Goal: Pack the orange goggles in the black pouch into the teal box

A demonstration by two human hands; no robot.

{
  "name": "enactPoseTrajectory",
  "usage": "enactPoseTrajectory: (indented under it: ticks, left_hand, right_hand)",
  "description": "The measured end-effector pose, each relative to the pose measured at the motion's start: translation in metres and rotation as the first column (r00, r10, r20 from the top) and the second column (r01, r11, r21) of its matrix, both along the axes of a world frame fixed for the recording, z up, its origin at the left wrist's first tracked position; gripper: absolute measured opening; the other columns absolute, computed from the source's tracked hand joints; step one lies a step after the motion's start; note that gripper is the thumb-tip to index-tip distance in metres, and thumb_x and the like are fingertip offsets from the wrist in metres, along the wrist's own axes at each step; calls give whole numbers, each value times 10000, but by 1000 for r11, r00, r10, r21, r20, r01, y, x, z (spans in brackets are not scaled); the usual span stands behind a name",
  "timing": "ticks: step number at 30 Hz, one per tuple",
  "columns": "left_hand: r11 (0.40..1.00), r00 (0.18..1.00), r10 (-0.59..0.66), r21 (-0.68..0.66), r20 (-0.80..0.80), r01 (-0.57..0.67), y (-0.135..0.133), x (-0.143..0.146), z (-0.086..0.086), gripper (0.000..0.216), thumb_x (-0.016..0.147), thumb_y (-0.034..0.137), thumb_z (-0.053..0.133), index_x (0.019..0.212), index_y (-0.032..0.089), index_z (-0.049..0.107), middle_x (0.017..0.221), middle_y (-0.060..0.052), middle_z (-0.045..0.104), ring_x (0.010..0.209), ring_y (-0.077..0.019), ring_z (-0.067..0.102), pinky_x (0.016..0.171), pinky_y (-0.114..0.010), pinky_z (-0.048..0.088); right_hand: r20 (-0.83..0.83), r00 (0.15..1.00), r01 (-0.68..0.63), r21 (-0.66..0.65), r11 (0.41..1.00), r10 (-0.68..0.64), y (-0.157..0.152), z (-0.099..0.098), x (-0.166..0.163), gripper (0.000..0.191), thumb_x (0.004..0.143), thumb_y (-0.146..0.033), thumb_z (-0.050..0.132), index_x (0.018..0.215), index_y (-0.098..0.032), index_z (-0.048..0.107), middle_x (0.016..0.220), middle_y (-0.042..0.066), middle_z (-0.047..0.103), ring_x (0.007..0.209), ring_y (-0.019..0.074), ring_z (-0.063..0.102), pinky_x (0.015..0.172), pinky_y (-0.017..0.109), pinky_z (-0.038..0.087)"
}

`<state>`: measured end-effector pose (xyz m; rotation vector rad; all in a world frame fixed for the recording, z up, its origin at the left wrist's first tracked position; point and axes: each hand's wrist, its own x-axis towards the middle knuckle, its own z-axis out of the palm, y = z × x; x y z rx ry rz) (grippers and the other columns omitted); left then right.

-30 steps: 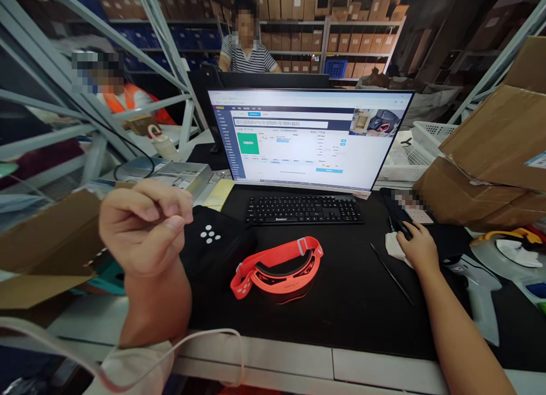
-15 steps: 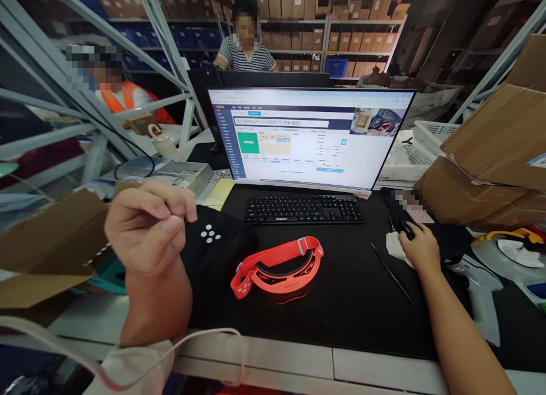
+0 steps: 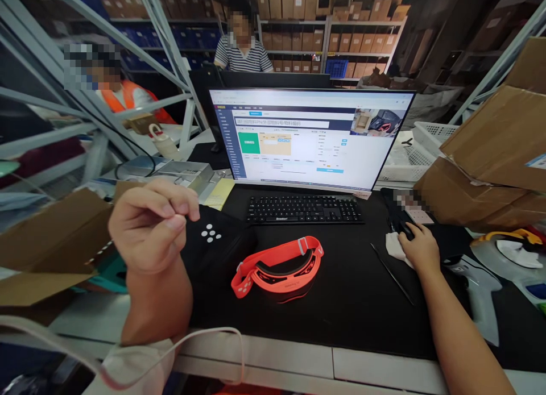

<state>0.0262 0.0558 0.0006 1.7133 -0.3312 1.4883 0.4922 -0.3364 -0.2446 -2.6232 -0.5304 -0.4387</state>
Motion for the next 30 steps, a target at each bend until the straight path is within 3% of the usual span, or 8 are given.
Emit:
enactPoseTrajectory:
  ticks: [19,30]
  left_hand:
    - [999,999,-21,36,-38,22,0,-1,0,164,859,190,824,844,204,661,747,-26,625,635,-145,606,553,-282,514]
    - [999,999,-18,33,-30,19,-1,1,-1,204,872,221,819,837,211,619,744,-16,604,633,-142,582,537,-280,511]
  right_hand:
    - [78,996,35,8,999,-35,1,1,-4,653,927,-524,466,1364,-120,736,1522,206,613,1382,350,588,1185,442,450]
    - [91,996,-7,-1,1000,7,-3,-10,9,617,902,-504,489,1333,-146,746,1473,182,645,1364,341,598,1192,470,456]
